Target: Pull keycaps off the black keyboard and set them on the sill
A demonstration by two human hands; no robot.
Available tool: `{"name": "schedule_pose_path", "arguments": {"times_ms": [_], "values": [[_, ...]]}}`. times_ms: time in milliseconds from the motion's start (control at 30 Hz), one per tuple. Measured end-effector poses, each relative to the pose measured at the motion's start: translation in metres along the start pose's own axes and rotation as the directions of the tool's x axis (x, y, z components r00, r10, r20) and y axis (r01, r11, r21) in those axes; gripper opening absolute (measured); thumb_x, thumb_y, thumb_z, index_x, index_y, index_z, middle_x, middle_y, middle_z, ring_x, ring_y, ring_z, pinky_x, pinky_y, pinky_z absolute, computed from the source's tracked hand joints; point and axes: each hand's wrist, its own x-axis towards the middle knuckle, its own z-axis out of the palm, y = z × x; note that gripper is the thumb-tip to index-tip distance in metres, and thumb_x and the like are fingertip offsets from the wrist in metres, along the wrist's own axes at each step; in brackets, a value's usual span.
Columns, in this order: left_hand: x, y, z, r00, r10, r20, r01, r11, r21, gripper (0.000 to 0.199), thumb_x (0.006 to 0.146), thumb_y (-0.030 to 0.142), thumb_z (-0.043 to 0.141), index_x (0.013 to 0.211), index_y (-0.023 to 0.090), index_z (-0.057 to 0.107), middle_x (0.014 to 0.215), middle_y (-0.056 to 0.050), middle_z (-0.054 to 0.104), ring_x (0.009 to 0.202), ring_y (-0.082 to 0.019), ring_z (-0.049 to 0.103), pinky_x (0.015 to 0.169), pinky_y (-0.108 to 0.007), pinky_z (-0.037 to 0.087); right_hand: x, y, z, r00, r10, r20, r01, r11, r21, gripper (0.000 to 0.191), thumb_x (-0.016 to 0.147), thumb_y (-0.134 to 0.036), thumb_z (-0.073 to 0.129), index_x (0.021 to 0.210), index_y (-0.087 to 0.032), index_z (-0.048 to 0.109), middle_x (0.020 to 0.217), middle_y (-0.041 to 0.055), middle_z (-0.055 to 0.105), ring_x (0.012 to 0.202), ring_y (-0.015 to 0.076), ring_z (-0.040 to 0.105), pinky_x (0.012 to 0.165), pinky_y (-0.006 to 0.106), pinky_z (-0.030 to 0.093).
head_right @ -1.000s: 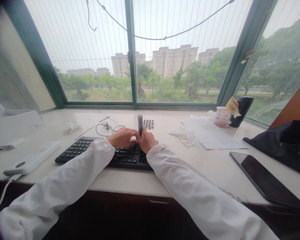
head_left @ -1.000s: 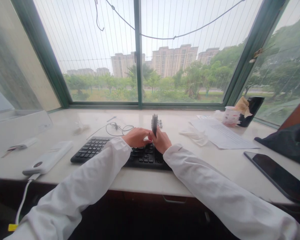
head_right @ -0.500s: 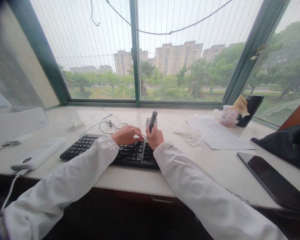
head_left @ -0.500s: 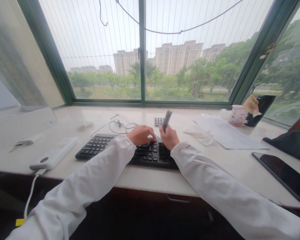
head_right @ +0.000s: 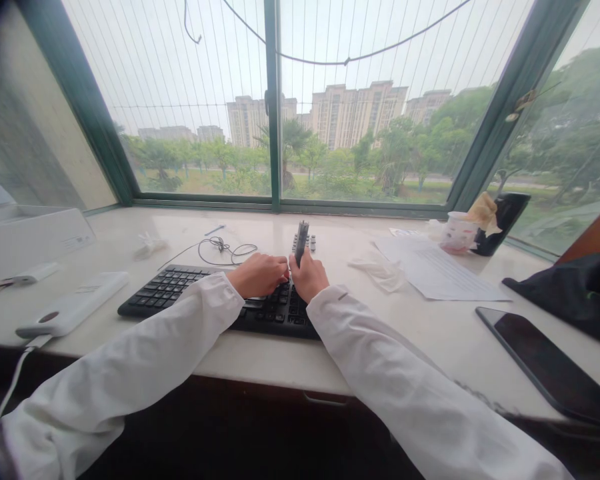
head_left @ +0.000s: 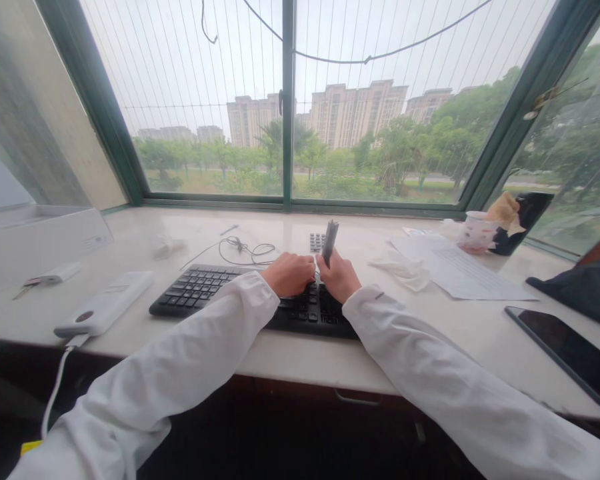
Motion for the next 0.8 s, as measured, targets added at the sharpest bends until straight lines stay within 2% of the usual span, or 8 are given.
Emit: {"name": "schedule_pose_path", "arguments": {"times_ms": [200, 367, 533, 800], "values": [[0.001, -0.001, 0.001, 1.000, -0.025, -0.005, 0.025, 0.999, -0.035, 0.021, 0.086, 0.022, 0.049, 0.090, 0.013, 0.067, 0.097, -0.010, 0.067, 0.074, -0.024, 0.068, 0.061, -0.032, 0.050, 0.006, 0.011, 0.002, 1.000, 0.014, 0.025, -0.016, 0.997, 0.081, 0.023, 0.095, -0.035, 0.041, 0.111, -0.020, 0.049, 0.073, 0.0028, 0.066, 0.072, 0.0221, 0.064, 0.071, 0.030, 0.041], [0.000, -0.003, 0.002, 1.000, -0.026, -0.011, 0.025, 0.997, -0.070, 0.022, 0.086, 0.024, 0.049, 0.090, 0.014, 0.069, 0.096, -0.009, 0.068, 0.075, -0.024, 0.068, 0.062, -0.033, 0.050, 0.013, 0.020, 0.003, 0.998, 0.013, 0.061, -0.023, 0.983, 0.181, 0.016, 0.094, -0.035, 0.043, 0.096, -0.022, 0.050, 0.066, -0.0008, 0.065, 0.068, 0.0187, 0.063, 0.071, 0.029, 0.042], [0.000, -0.004, 0.001, 0.999, -0.034, -0.010, 0.032, 0.994, -0.105, 0.022, 0.085, 0.023, 0.050, 0.093, 0.016, 0.070, 0.097, -0.009, 0.068, 0.078, -0.023, 0.068, 0.067, -0.032, 0.051, 0.014, 0.018, 0.003, 0.995, -0.008, 0.097, -0.012, 0.979, 0.206, 0.021, 0.094, -0.036, 0.041, 0.080, -0.022, 0.048, 0.058, -0.0017, 0.062, 0.063, 0.0159, 0.061, 0.072, 0.028, 0.043], [0.000, -0.003, -0.002, 0.999, -0.048, -0.006, 0.047, 0.991, -0.124, 0.023, 0.084, 0.024, 0.051, 0.091, 0.018, 0.072, 0.097, -0.008, 0.069, 0.077, -0.023, 0.068, 0.065, -0.031, 0.050, 0.015, 0.021, 0.001, 0.975, -0.067, 0.213, 0.009, 0.965, 0.261, 0.024, 0.089, -0.035, 0.050, 0.070, -0.021, 0.050, 0.056, -0.0016, 0.061, 0.052, 0.0126, 0.056, 0.059, 0.025, 0.042]]}}
